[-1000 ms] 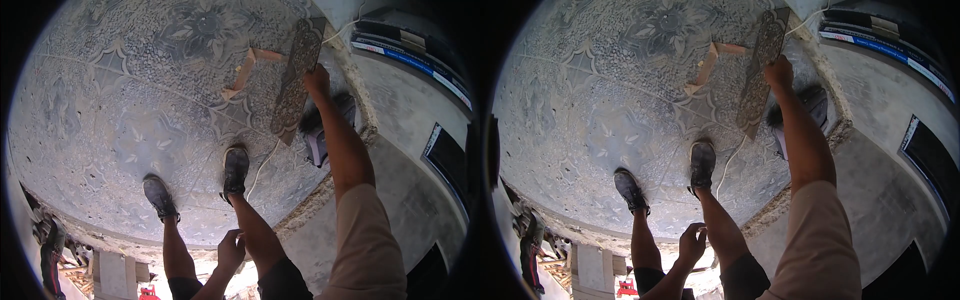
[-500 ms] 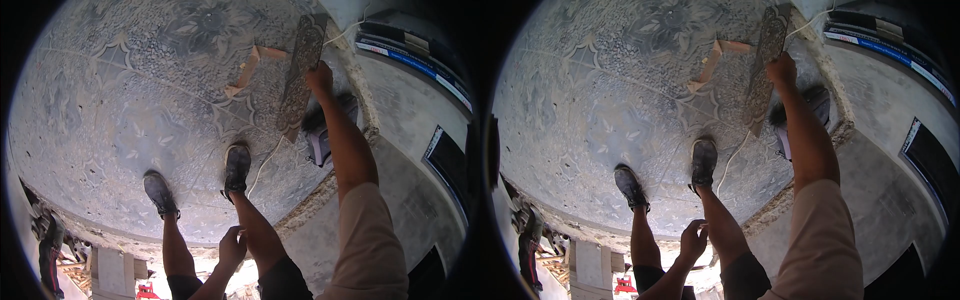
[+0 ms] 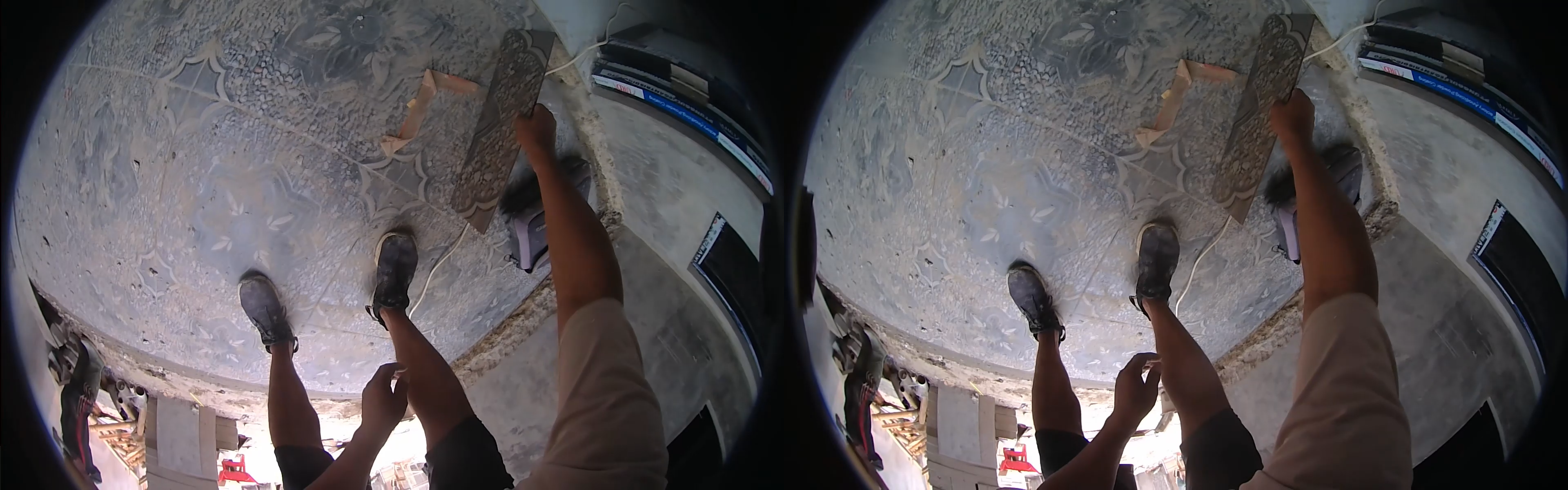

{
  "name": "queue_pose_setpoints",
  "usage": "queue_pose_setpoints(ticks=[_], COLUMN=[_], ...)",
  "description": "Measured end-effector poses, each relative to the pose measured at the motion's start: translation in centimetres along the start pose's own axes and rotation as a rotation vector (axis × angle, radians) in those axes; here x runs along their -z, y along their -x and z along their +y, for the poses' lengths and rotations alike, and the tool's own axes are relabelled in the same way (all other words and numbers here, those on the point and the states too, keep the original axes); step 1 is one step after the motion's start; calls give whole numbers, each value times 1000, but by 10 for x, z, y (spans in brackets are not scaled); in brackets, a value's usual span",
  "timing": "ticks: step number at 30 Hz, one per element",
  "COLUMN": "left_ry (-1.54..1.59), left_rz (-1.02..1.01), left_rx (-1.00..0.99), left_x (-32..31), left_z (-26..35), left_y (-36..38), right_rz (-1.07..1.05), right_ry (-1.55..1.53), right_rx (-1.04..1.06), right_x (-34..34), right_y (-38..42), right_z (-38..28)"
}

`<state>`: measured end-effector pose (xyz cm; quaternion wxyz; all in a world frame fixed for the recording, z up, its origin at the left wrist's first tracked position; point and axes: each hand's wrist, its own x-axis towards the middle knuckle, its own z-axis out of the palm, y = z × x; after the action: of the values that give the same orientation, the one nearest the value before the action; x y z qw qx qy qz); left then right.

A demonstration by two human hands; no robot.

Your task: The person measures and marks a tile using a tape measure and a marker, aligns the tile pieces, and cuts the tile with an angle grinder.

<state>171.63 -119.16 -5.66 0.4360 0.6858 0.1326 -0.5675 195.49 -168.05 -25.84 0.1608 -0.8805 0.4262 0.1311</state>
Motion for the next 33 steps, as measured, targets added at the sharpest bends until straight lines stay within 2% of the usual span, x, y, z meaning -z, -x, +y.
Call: queue_pose_setpoints(ticks=[1,11,13,14,16,17,18,19,21,22,24,26,28,30,32,33], left_ry=[-1,39,23,30,-34,-66,-47,-143,-381,-435,-562,-702,-697,-466,-228,123], left_rz=[-1,-14,5,29,86,125,212,136,-13,7,48,50,129,390,401,442], left_rx=[2,-2,6,-8,-24,-45,-42,-26,35,9,-89,-189,-171,-150,-33,236], left_x=[0,12,20,25,39,47,57,71,106,116,143,161,171,154,98,100], left_z=[-1,12,18,18,13,8,4,4,32,34,49,36,30,24,-65,-12], left_y=[1,0,2,5,17,25,37,55,90,109,163,218,286,359,371,426], right_rz=[-42,-15,-33,3,-55,-86,-124,-88,-191,-195,-305,-332,-379,-366,-469,-517], right_ry=[-47,48,63,137,243,222,124,131,220,217,326,335,356,382,415,356], right_rx=[-64,-13,-50,30,111,96,169,277,290,334,264,377,454,663,788,838], right_x=[1,-3,6,17,53,64,82,109,162,186,239,273,297,307,330,325], right_y=[0,2,24,45,93,115,140,171,226,251,302,337,364,376,385,383], right_z=[-1,4,5,8,9,22,32,30,29,27,3,-1,-14,-23,-56,-65])
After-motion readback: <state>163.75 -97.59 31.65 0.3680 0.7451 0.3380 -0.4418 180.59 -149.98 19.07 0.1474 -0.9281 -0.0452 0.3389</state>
